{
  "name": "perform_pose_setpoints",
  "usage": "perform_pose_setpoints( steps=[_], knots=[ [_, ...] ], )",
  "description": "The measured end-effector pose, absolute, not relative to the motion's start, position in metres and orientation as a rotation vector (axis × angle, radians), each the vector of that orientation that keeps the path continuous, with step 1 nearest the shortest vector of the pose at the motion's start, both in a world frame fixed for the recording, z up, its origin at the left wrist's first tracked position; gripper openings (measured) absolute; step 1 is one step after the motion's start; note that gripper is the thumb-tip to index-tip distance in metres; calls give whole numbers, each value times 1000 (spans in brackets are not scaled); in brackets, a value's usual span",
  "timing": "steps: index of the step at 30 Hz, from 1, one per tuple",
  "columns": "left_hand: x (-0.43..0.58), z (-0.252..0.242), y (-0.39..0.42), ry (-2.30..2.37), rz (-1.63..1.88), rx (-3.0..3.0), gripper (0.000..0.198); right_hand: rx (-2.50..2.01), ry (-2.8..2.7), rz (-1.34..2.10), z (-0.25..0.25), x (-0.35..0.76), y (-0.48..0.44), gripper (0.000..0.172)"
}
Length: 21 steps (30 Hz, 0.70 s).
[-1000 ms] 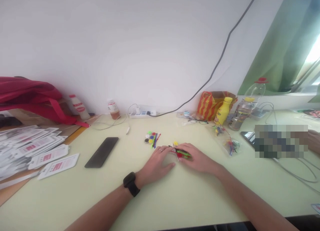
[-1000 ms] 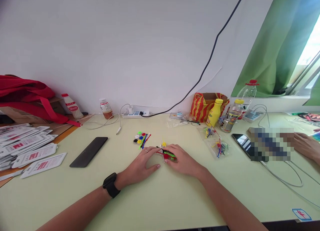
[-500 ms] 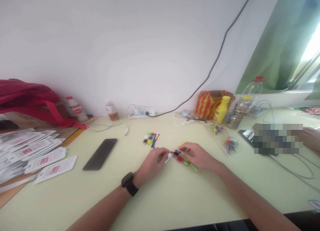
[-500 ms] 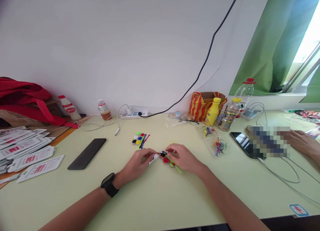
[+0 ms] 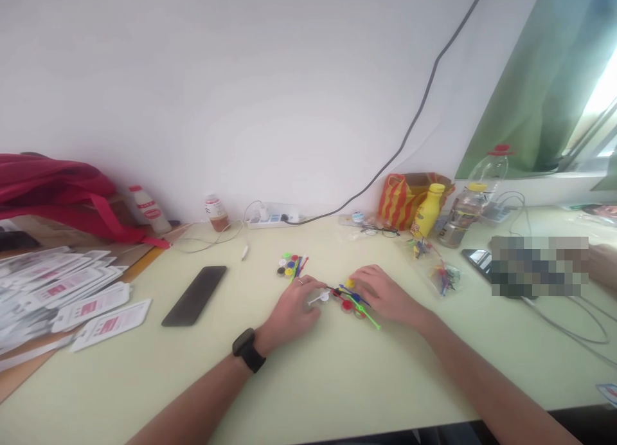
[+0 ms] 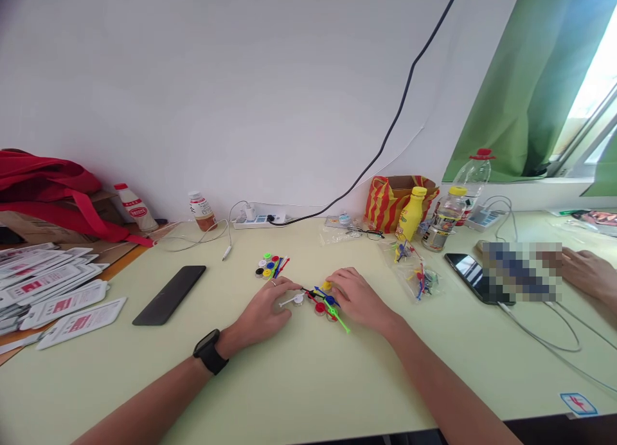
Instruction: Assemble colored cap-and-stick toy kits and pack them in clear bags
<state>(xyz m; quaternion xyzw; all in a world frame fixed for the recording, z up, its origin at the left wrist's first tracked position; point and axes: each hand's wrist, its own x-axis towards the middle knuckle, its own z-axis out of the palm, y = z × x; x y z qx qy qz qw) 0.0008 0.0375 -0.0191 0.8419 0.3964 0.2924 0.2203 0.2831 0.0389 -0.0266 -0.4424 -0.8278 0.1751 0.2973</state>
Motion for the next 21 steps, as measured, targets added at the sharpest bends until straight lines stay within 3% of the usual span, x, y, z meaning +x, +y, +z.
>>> perform_pose_setpoints(
  steps=[8, 14, 21],
  knots=[
    [4, -22, 36, 1096, 810, 2347, 36, -1282, -2179, 602, -16, 279, 35, 25],
    [5, -30, 38, 1148, 798, 2222, 33, -1214, -2100, 978, -10, 272, 27, 35],
    [10, -20, 31, 1010, 766, 2253, 30, -1126, -2148, 1074, -6, 270, 23, 54]
  ],
)
